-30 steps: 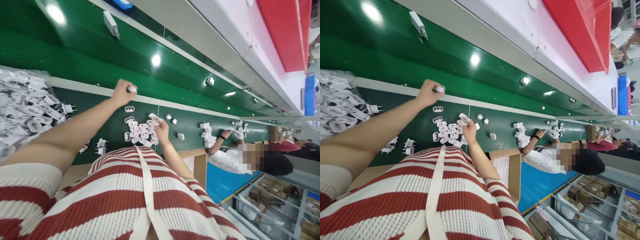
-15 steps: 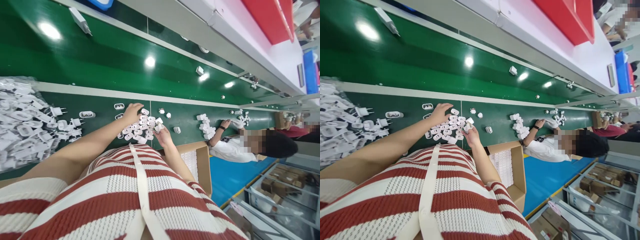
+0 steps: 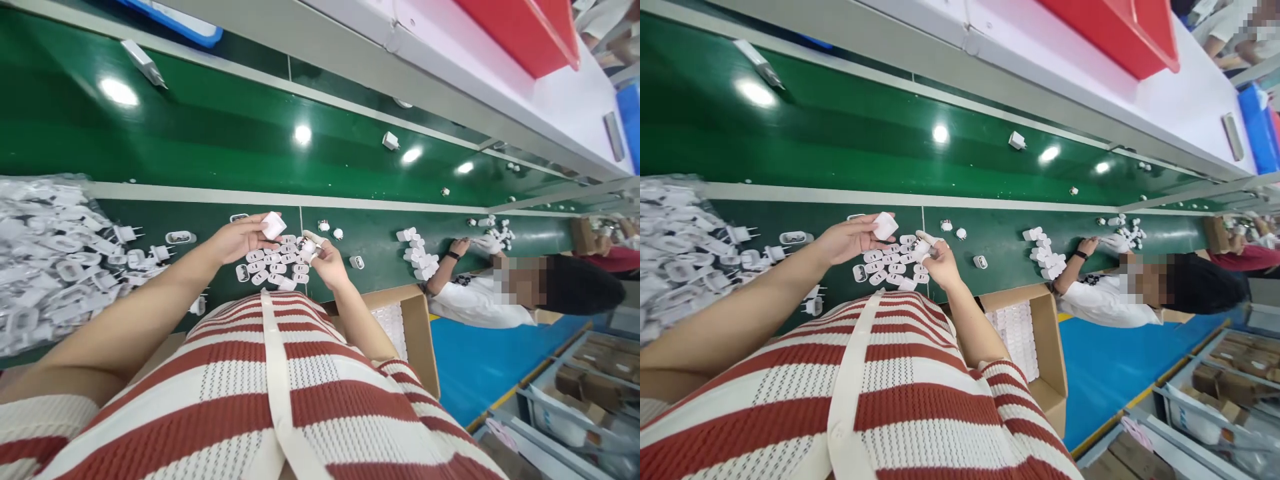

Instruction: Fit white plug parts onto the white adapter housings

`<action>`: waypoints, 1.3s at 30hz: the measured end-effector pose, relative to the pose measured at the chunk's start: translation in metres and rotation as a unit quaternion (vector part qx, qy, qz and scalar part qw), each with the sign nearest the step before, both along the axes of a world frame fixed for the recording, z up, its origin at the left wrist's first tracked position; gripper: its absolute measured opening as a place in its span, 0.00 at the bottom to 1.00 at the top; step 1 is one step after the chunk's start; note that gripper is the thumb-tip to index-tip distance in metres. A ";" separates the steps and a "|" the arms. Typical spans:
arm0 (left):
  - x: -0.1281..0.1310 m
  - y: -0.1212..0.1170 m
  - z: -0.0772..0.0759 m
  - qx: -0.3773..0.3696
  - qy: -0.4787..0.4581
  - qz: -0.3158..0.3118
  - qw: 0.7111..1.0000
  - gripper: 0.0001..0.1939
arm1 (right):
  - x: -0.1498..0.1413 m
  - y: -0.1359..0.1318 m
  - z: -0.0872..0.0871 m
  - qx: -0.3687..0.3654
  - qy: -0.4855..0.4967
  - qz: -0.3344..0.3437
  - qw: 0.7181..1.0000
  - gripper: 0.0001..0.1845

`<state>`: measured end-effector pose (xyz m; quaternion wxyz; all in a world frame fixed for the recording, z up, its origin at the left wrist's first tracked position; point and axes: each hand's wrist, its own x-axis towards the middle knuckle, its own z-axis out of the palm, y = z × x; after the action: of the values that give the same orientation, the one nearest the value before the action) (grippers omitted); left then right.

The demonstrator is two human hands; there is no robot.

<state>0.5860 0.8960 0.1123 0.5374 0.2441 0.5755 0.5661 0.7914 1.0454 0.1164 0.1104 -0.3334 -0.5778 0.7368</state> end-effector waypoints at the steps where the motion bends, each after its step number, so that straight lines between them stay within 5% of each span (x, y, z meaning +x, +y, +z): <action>1: 0.004 -0.010 0.008 -0.005 -0.023 0.014 1.000 0.34 | -0.006 -0.003 0.007 -0.013 0.014 0.014 1.000 0.29; 6: 0.014 -0.052 0.039 0.011 0.009 0.074 0.997 0.40 | -0.028 -0.022 0.049 -0.003 0.102 0.044 0.994 0.29; 9: 0.017 -0.072 0.057 0.069 0.003 0.101 0.992 0.34 | -0.030 -0.029 0.077 0.053 0.150 0.080 0.984 0.27; 13: 0.020 -0.086 0.084 0.154 0.044 0.079 0.984 0.29 | -0.027 -0.037 0.107 0.094 0.206 0.113 0.967 0.32; 17: 0.026 -0.087 0.108 0.238 0.051 0.060 0.968 0.27 | -0.023 -0.045 0.126 0.148 0.220 0.078 0.961 0.27; 26: 0.036 -0.076 0.142 0.205 -0.108 0.118 0.965 0.19 | -0.011 -0.049 0.130 0.236 0.258 0.045 0.936 0.24; 32: 0.051 -0.075 0.158 0.127 -0.033 0.195 0.972 0.14 | -0.013 -0.060 0.128 0.317 0.307 0.025 0.897 0.25; 39: 0.062 -0.075 0.173 0.122 0.040 0.206 0.970 0.14 | -0.018 -0.072 0.132 0.391 0.328 -0.008 0.860 0.28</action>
<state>0.6484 0.8208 0.2855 0.3518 0.2071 0.5610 0.7201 0.7734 0.9735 0.2487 0.4206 -0.0066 -0.7461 0.5162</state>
